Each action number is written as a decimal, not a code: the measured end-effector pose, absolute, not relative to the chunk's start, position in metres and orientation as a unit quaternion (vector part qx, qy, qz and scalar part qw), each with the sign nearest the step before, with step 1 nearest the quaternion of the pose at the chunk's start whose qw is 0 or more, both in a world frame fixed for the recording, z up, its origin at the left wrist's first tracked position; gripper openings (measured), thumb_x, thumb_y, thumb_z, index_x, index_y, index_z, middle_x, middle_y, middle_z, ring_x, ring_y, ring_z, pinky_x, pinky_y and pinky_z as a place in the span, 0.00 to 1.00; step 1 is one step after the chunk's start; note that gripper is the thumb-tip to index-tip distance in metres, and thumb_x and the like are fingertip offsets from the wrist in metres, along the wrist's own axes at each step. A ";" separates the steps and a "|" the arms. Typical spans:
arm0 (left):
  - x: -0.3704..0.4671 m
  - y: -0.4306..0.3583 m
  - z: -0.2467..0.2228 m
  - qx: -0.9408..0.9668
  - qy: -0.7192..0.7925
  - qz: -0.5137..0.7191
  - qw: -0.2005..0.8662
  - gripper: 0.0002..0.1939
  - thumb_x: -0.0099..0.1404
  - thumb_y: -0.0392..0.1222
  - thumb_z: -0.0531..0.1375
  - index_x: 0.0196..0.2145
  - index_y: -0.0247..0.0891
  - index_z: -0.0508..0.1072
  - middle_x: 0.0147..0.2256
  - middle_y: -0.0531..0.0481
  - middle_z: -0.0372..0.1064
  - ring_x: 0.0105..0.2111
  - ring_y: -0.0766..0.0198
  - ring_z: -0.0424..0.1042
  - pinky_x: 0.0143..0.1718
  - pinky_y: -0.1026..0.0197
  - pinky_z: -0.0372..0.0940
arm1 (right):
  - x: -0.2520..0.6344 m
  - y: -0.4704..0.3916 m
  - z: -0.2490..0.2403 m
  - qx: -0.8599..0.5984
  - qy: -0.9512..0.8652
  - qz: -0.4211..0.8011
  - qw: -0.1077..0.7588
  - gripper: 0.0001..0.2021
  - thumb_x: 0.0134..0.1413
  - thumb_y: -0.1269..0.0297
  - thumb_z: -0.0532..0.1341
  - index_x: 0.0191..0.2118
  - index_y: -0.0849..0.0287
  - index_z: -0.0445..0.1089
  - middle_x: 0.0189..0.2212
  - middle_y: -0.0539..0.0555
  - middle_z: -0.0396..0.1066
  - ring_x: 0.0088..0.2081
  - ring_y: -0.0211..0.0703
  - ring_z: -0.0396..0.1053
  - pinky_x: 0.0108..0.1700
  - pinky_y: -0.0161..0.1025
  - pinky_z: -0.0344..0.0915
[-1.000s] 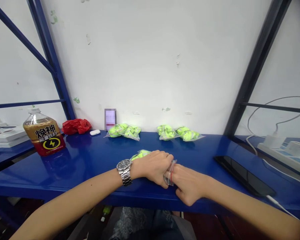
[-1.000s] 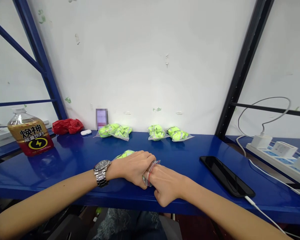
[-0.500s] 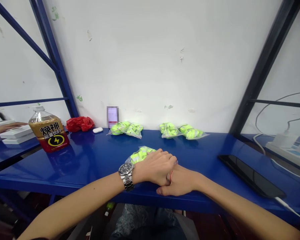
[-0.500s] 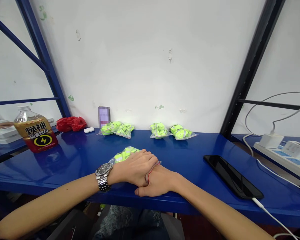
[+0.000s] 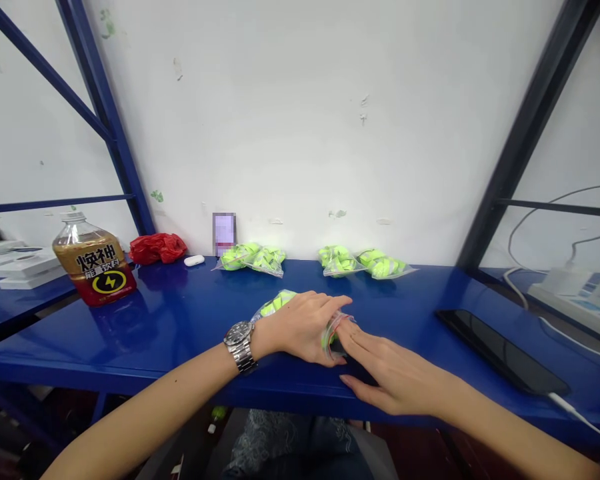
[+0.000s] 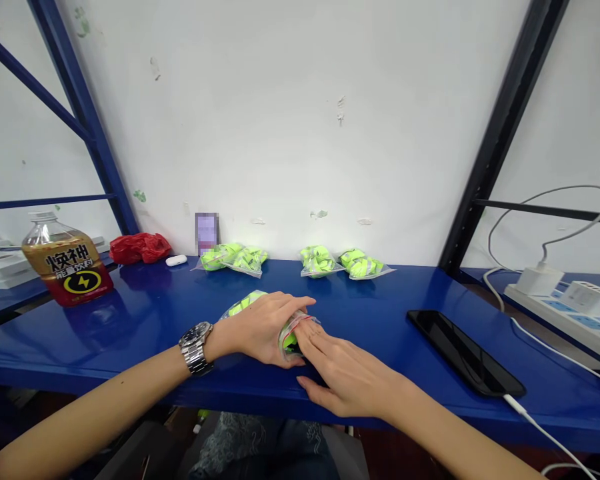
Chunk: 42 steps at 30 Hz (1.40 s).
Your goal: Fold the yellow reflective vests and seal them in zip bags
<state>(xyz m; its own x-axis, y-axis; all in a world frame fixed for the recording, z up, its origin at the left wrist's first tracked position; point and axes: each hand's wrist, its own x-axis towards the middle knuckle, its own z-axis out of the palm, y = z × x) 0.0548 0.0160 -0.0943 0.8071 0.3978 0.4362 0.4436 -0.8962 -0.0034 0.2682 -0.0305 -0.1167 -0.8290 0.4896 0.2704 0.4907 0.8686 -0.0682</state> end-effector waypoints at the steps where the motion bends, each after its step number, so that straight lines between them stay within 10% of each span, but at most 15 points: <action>1: 0.055 0.016 -0.095 -0.949 -0.221 -0.218 0.053 0.44 0.52 0.59 0.62 0.59 0.33 0.54 0.46 0.40 0.70 0.43 0.51 0.70 0.44 0.53 0.64 | 0.270 -0.031 -0.117 -0.253 -0.958 0.001 0.135 0.31 0.61 0.59 0.52 0.64 0.73 0.46 0.61 0.73 0.54 0.59 0.58 0.59 0.54 0.51 0.63; 12: 0.066 0.010 -0.094 -0.970 -0.183 -0.117 0.109 0.25 0.55 0.40 0.58 0.50 0.30 0.59 0.32 0.45 0.68 0.32 0.57 0.67 0.40 0.55 0.61 | 0.231 -0.014 -0.112 -0.271 -0.958 0.052 0.080 0.20 0.50 0.47 0.61 0.27 0.63 0.70 0.27 0.58 0.69 0.32 0.48 0.66 0.37 0.45 0.67; 20: 0.069 0.003 -0.093 -0.960 -0.244 -0.105 0.093 0.27 0.55 0.32 0.56 0.53 0.33 0.55 0.29 0.48 0.67 0.33 0.58 0.65 0.38 0.58 0.60 | 0.225 0.002 -0.118 -0.245 -0.935 0.222 0.128 0.31 0.54 0.47 0.59 0.57 0.63 0.63 0.45 0.61 0.71 0.44 0.52 0.69 0.45 0.46 0.68; 34: 0.073 0.010 -0.105 -0.954 -0.250 -0.124 0.113 0.26 0.55 0.26 0.52 0.52 0.33 0.55 0.34 0.45 0.70 0.34 0.58 0.65 0.42 0.56 0.59 | 0.210 0.007 -0.110 -0.253 -0.934 0.220 0.126 0.33 0.49 0.52 0.64 0.61 0.57 0.61 0.59 0.57 0.63 0.59 0.55 0.59 0.61 0.49 0.56; 42: 0.061 0.018 -0.088 -0.961 -0.219 -0.142 0.092 0.28 0.55 0.39 0.57 0.53 0.33 0.57 0.37 0.43 0.69 0.36 0.55 0.68 0.45 0.52 0.60 | 0.225 0.009 -0.098 -0.268 -0.925 0.230 0.138 0.26 0.50 0.52 0.64 0.51 0.62 0.68 0.45 0.59 0.72 0.44 0.50 0.70 0.44 0.44 0.68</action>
